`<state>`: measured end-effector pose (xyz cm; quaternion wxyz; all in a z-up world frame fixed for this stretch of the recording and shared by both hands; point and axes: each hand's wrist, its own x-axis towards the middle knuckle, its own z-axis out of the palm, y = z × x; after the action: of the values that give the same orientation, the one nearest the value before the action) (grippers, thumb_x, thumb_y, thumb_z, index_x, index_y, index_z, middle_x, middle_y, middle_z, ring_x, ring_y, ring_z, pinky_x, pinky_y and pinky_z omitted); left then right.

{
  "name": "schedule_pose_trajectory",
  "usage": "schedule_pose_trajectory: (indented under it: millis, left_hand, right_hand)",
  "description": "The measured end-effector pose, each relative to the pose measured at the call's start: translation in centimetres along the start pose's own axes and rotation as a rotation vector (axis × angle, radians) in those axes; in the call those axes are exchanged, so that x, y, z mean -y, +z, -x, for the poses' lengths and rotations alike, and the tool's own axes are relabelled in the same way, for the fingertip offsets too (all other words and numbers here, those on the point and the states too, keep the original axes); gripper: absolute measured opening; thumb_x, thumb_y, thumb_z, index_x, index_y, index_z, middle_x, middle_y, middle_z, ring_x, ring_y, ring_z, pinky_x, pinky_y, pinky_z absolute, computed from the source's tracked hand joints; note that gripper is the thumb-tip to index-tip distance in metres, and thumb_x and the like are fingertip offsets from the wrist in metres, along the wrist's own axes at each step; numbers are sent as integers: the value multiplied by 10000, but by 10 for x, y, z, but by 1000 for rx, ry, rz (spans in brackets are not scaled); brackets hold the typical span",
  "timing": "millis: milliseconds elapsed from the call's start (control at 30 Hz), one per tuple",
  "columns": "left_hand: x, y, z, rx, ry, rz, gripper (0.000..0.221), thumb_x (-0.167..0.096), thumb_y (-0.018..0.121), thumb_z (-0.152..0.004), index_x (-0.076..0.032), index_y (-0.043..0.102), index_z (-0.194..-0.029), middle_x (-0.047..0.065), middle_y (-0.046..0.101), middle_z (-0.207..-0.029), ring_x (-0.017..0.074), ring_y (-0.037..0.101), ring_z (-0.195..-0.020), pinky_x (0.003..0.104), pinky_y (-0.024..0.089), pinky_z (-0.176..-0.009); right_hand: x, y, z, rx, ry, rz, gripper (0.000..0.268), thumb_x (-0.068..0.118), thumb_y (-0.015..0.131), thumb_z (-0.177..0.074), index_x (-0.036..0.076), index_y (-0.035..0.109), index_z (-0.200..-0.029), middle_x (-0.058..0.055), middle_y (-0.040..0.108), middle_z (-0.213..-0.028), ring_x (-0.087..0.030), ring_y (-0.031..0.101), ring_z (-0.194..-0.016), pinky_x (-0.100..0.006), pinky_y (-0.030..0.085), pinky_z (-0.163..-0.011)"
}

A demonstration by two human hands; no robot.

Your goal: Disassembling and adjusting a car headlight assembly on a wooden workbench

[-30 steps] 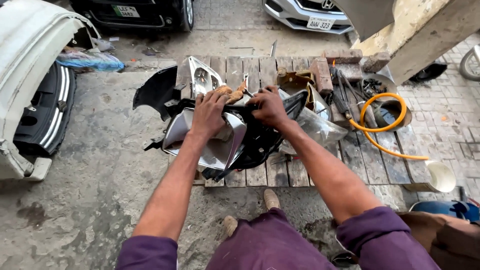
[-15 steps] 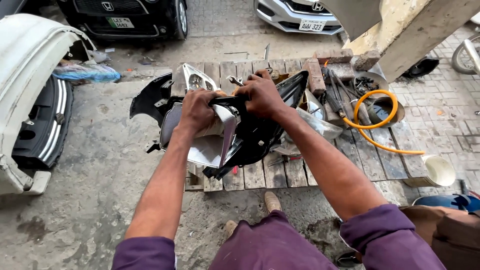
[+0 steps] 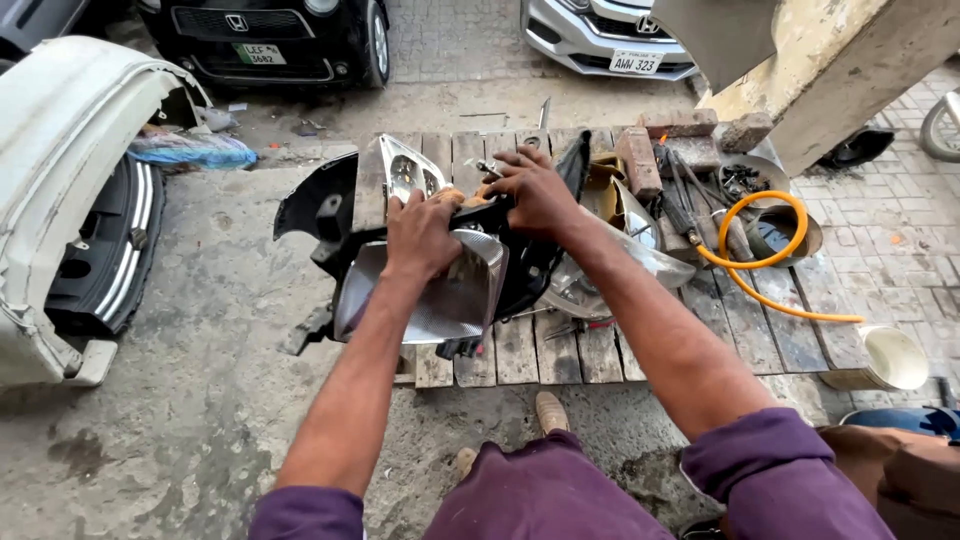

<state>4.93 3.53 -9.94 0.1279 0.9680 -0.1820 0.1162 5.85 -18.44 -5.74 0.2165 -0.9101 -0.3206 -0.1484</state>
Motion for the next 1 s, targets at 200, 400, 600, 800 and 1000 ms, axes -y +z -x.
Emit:
schedule_pose_trajectory:
  millis: [200,400,600,800,1000]
  left_hand:
    - [9,12,17,141,-311,112,513,-198,538,-764,-249,725,-1239,75,760,-1112,287,559,-1238,516,298,-1098]
    - [14,12,29,46,-804,410,471,-164,501,-714,-206,751,-1111,174,747,-1050,420,646,-1132,527,420,-1019]
    - [-10,4,55,-156,-929,852,650,-2,507,-726,11,647,-1361,295,708,-1152,464,649,-1158,547,481,-1021]
    - [56,98,51,-194,-779,1133,431,-11,703,-815,-20,658,-1244,213,717,-1105,354,663,-1111,543,502,-961]
    - [-16,-49,37,-46,-827,1034,861,-28,590,-741,-48,351,-1568,275,474,-1502,435,412,-1436,553,366,-1190]
  right_hand:
    - [2,21,10,-313,200,-79,144,44,729,-817,130,788,-917,-39,764,-1143,-273,620,-1274,-421,473,-1034]
    - [-44,71,36,-224,776,-270,365,508,759,-881,191,783,-1060,-70,727,-1083,-338,734,-933,-464,572,-845]
    - [-42,83,28,-116,993,-480,393,348,901,-739,181,762,-1067,-70,762,-955,-311,741,-982,-410,607,-834]
    - [-8,54,20,-310,935,-811,283,146,949,-667,91,776,-884,-79,719,-698,-137,710,-657,-251,566,-540]
    - [-15,68,10,-223,966,-668,279,251,923,-740,89,781,-917,-112,732,-729,-238,748,-723,-358,587,-598]
